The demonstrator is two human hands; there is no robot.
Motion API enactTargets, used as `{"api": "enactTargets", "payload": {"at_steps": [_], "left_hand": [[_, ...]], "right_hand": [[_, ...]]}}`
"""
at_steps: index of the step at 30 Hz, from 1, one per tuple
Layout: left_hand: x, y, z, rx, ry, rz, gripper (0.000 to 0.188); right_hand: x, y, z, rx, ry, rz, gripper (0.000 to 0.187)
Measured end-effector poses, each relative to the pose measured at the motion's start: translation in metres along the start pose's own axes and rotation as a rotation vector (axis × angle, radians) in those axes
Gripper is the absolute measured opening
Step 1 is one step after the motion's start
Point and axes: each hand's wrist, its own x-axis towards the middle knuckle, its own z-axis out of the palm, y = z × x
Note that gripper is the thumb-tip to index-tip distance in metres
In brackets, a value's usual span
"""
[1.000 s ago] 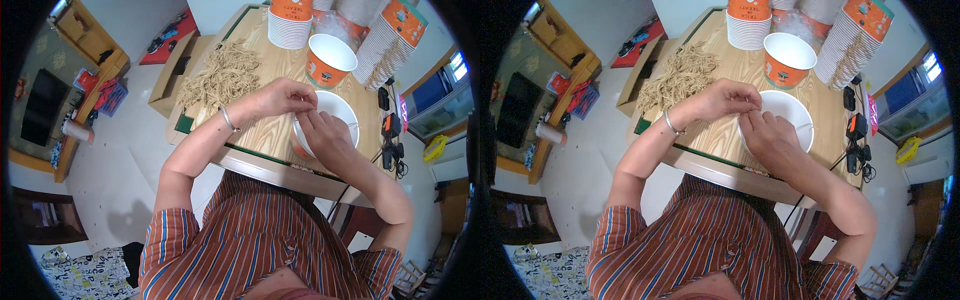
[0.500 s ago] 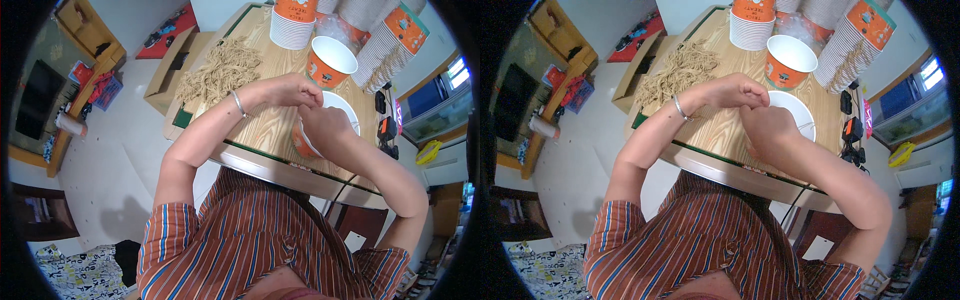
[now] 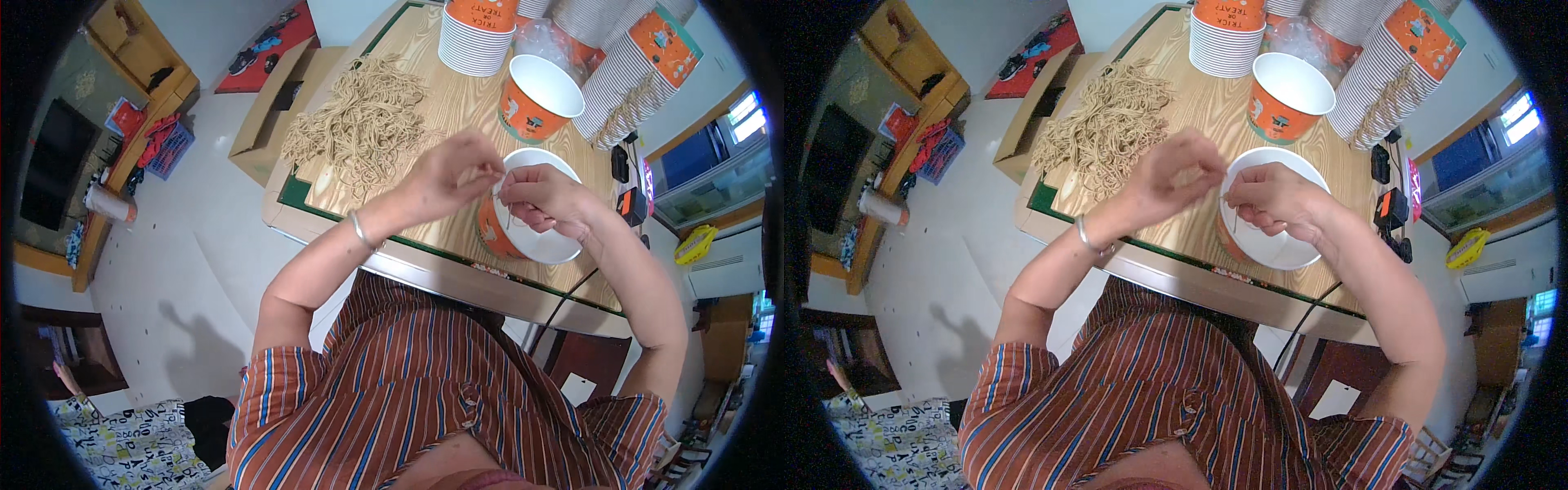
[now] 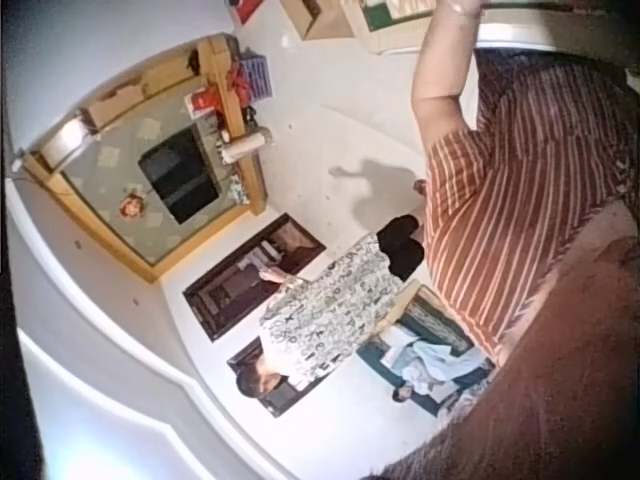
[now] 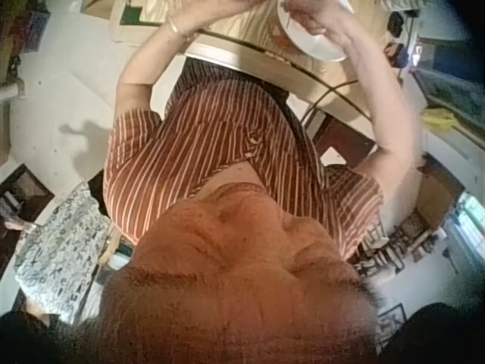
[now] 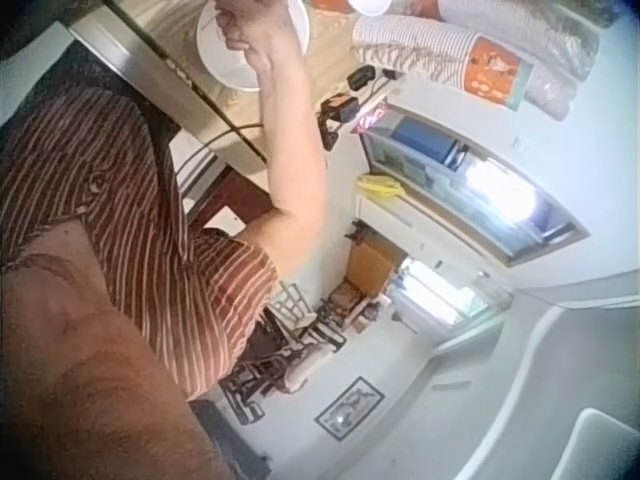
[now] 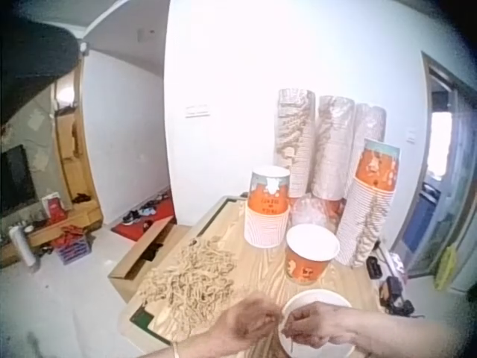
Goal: Attaching string handles to decorative Halloween-themed paper buckets.
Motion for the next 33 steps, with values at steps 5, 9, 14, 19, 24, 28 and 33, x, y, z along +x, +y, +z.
{"api": "enactTargets", "payload": {"at_steps": [5, 9, 14, 19, 24, 28, 33], "left_hand": [[-0.021, 0.015, 0.003, 0.267, -0.033, 0.172, 0.027], [-0.017, 0.016, 0.0, 0.455, -0.118, 0.386, 0.023], [-0.008, 0.027, 0.003, 0.445, -0.138, 0.365, 0.021], [0.002, 0.025, 0.0, 0.571, -0.206, 0.543, 0.018], [0.0, 0.014, -0.003, 0.5, -0.263, 0.483, 0.018], [-0.008, 0.009, 0.002, 0.428, -0.24, 0.456, 0.022], [-0.021, 0.004, 0.008, 0.403, -0.152, 0.442, 0.027]], "right_hand": [[0.003, 0.01, 0.001, 0.182, -0.083, -0.05, 0.013], [0.006, 0.011, 0.0, 0.264, -0.105, -0.043, 0.013], [0.008, 0.019, -0.002, 0.341, -0.148, -0.058, 0.014], [0.011, 0.024, -0.004, 0.366, -0.163, -0.07, 0.014], [0.015, 0.029, -0.006, 0.358, -0.177, -0.088, 0.015], [0.014, 0.029, -0.005, 0.348, -0.194, -0.083, 0.015], [0.011, 0.027, -0.003, 0.33, -0.203, -0.08, 0.014]]}}
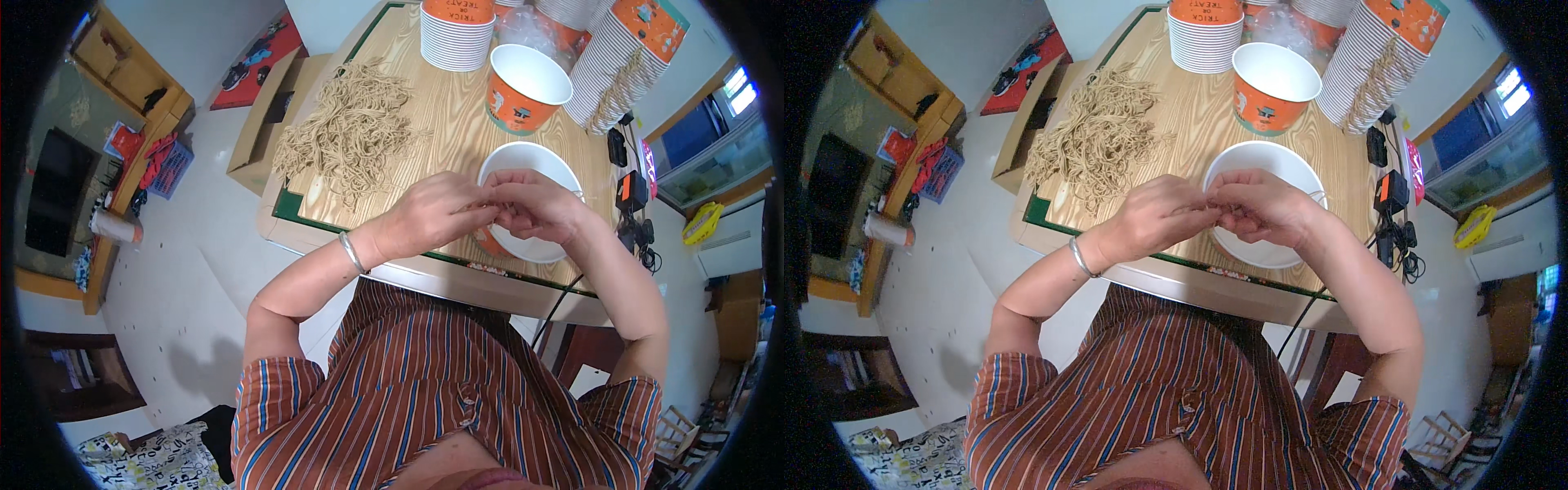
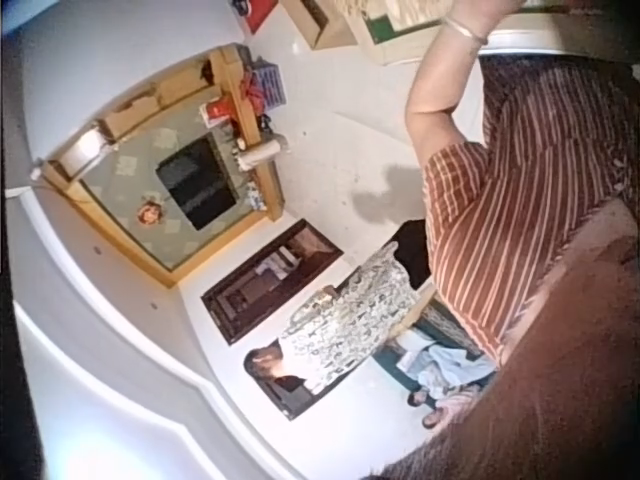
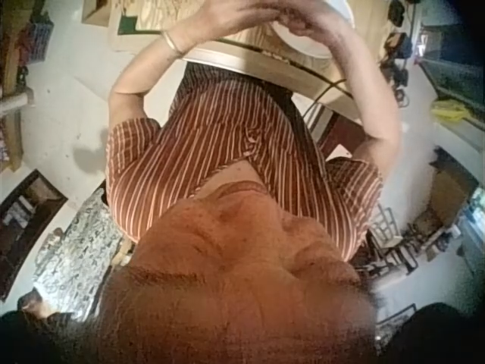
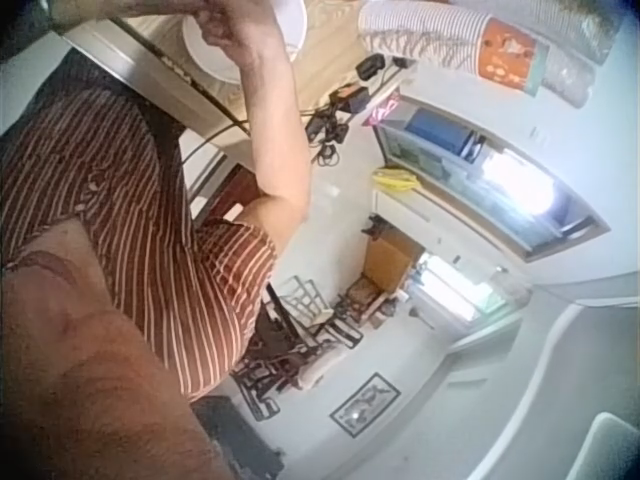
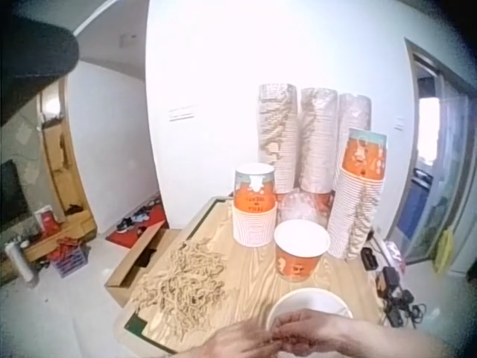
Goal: Attaching string handles to decorative Halloween-themed paper buckets.
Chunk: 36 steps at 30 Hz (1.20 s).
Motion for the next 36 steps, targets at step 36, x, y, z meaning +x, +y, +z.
{"api": "enactTargets", "payload": {"at_steps": [36], "left_hand": [[-0.019, 0.034, 0.037, -0.561, 0.444, -0.945, 0.005]], "right_hand": [[-0.008, 0.009, 0.017, -0.298, 0.201, -0.227, 0.01]]}}
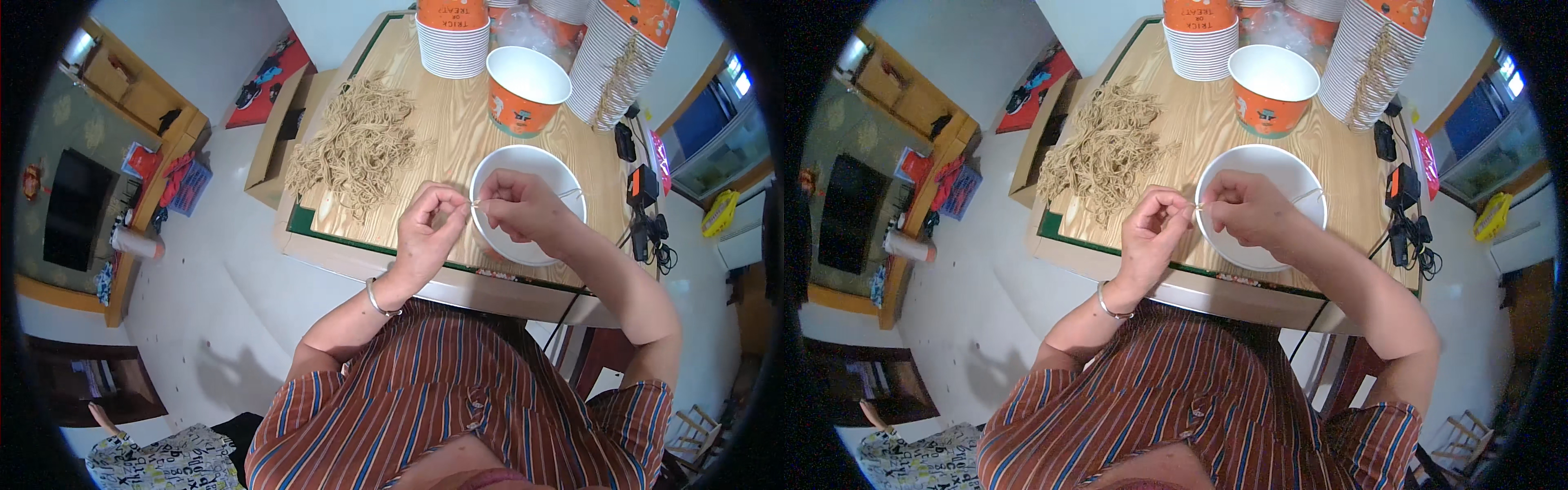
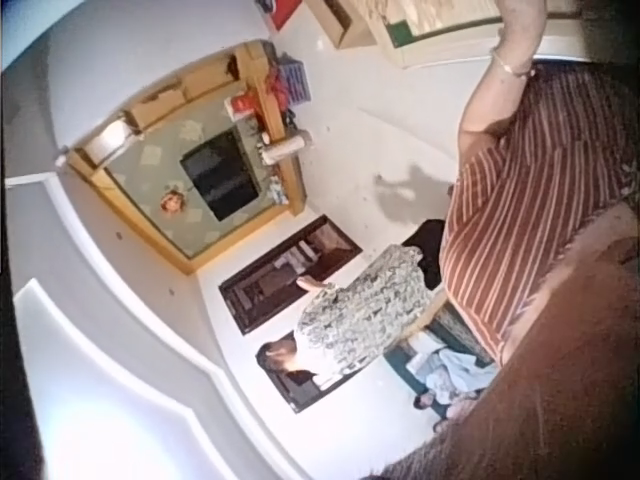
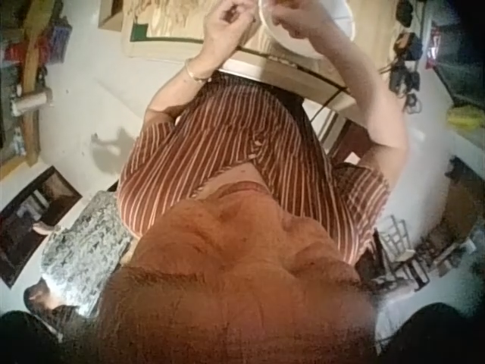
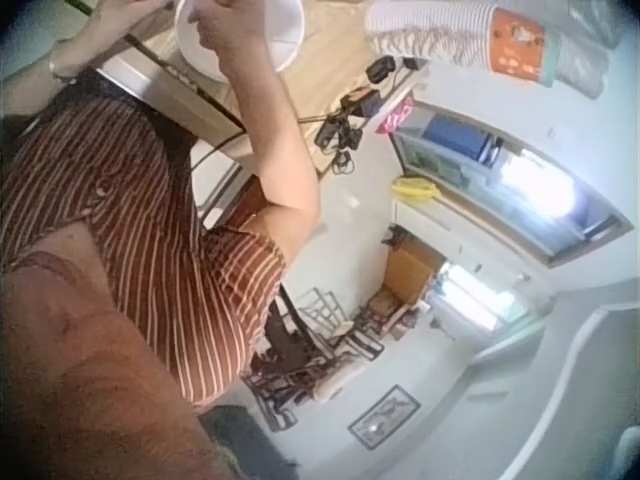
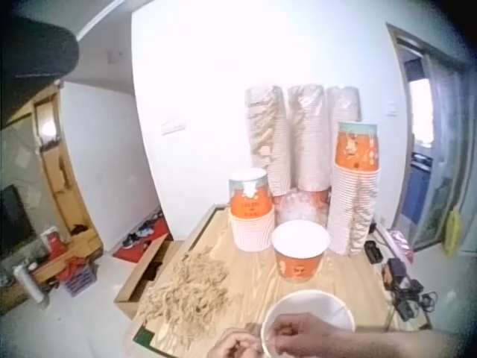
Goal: Attaching string handles to decorative Halloween-themed paper buckets.
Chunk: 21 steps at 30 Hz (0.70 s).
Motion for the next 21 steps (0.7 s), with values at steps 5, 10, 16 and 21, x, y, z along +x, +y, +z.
{"api": "enactTargets", "payload": {"at_steps": [5, 10, 16, 21], "left_hand": [[0.01, 0.013, 0.0, 0.128, 0.017, 0.071, 0.007], [0.012, 0.019, -0.009, 0.295, -0.064, 0.157, 0.011], [0.017, 0.029, -0.009, 0.285, -0.107, 0.084, 0.005], [0.017, 0.021, -0.008, 0.223, -0.131, 0.044, 0.004]], "right_hand": [[0.001, 0.006, 0.0, -0.176, 0.054, -0.186, 0.008], [0.004, 0.009, 0.003, -0.222, 0.061, -0.293, 0.008], [0.007, 0.015, 0.004, -0.24, 0.11, -0.321, 0.009], [0.004, 0.005, 0.007, -0.266, 0.156, -0.27, 0.011]]}}
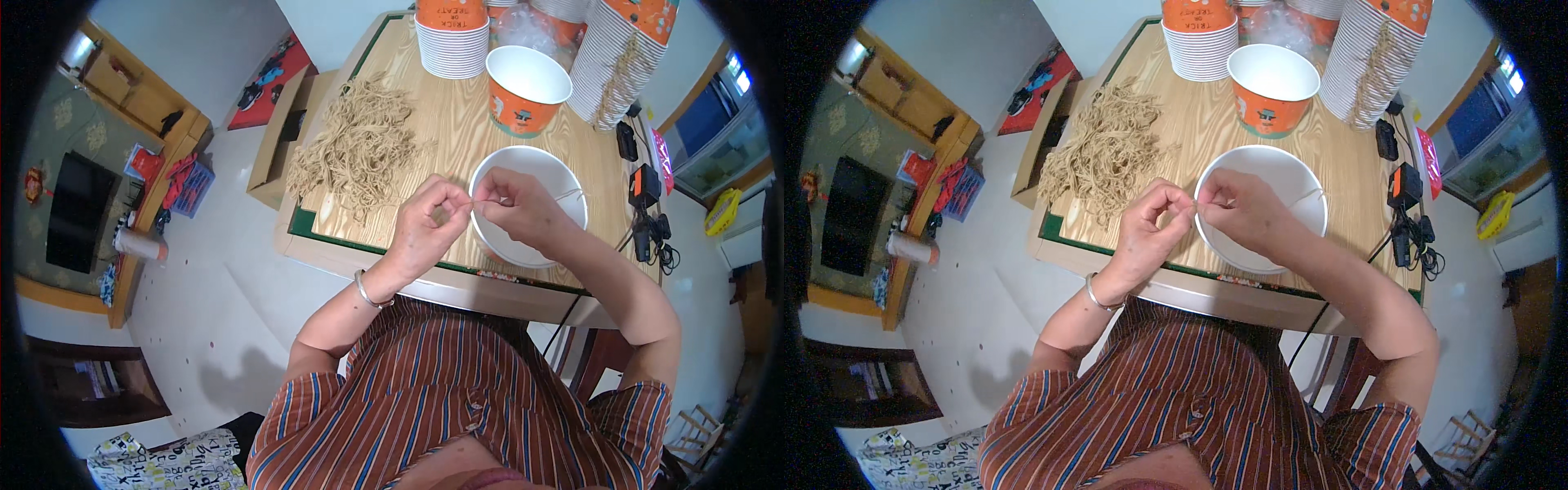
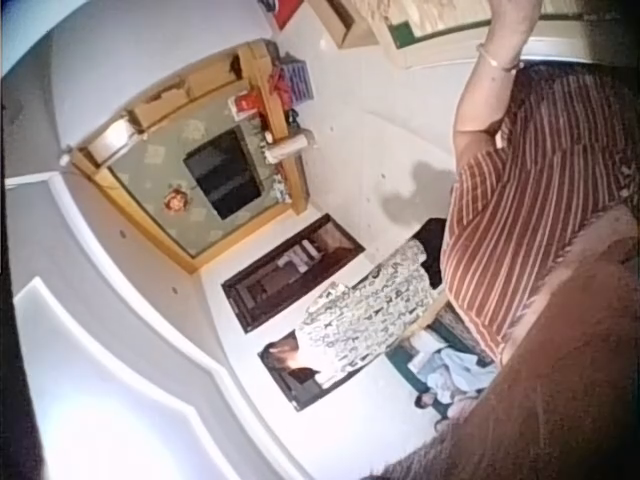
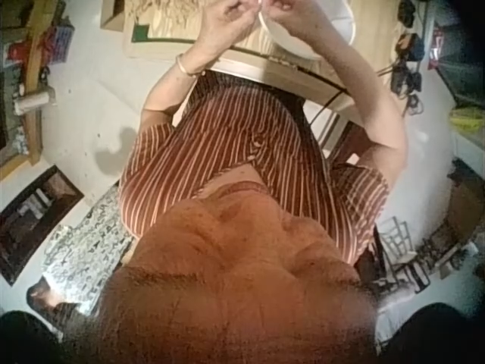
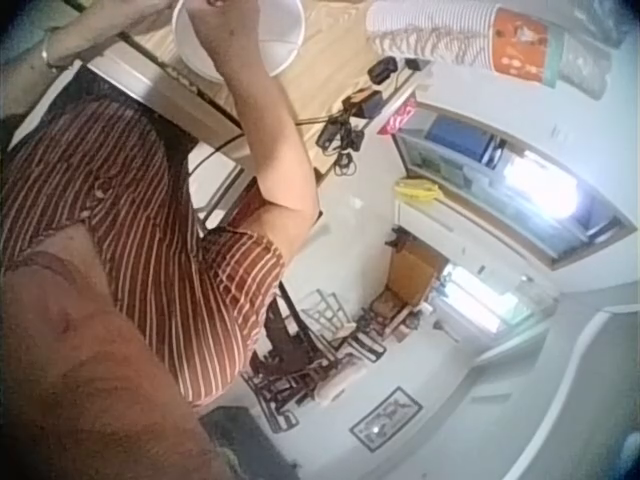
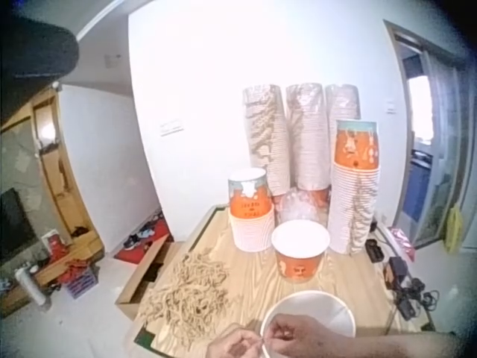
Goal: Attaching string handles to decorative Halloween-themed paper buckets.
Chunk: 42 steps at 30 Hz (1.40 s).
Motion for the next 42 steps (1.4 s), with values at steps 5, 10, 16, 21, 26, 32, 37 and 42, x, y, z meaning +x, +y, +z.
{"api": "enactTargets", "payload": {"at_steps": [5, 10, 16, 21, 26, 32, 37, 42], "left_hand": [[-0.002, -0.014, 0.001, -0.122, -0.01, -0.098, 0.002], [-0.001, -0.017, 0.0, -0.52, -0.11, -0.293, 0.005], [-0.001, -0.02, -0.003, -0.541, -0.11, -0.278, 0.007], [0.0, -0.019, 0.0, -0.542, -0.109, -0.273, 0.008], [-0.001, -0.018, 0.003, -0.56, -0.059, -0.268, 0.007], [-0.005, -0.023, 0.006, -0.6, 0.025, -0.292, 0.005], [-0.004, -0.018, 0.007, -0.55, 0.03, -0.26, 0.006], [-0.001, -0.017, 0.003, -0.508, -0.006, -0.258, 0.005]], "right_hand": [[0.002, -0.003, -0.001, -0.02, -0.068, 0.083, 0.012], [0.007, 0.012, 0.001, -0.072, -0.048, -0.026, 0.012], [0.004, -0.001, 0.001, -0.064, -0.046, 0.005, 0.012], [0.002, 0.012, 0.003, -0.098, 0.019, -0.138, 0.01], [-0.001, 0.008, 0.004, -0.101, 0.008, -0.134, 0.008], [0.0, 0.011, 0.005, -0.065, 0.013, -0.14, 0.007], [-0.003, 0.009, 0.007, -0.087, 0.02, -0.189, 0.005], [-0.001, 0.006, 0.007, -0.16, 0.047, -0.228, 0.005]]}}
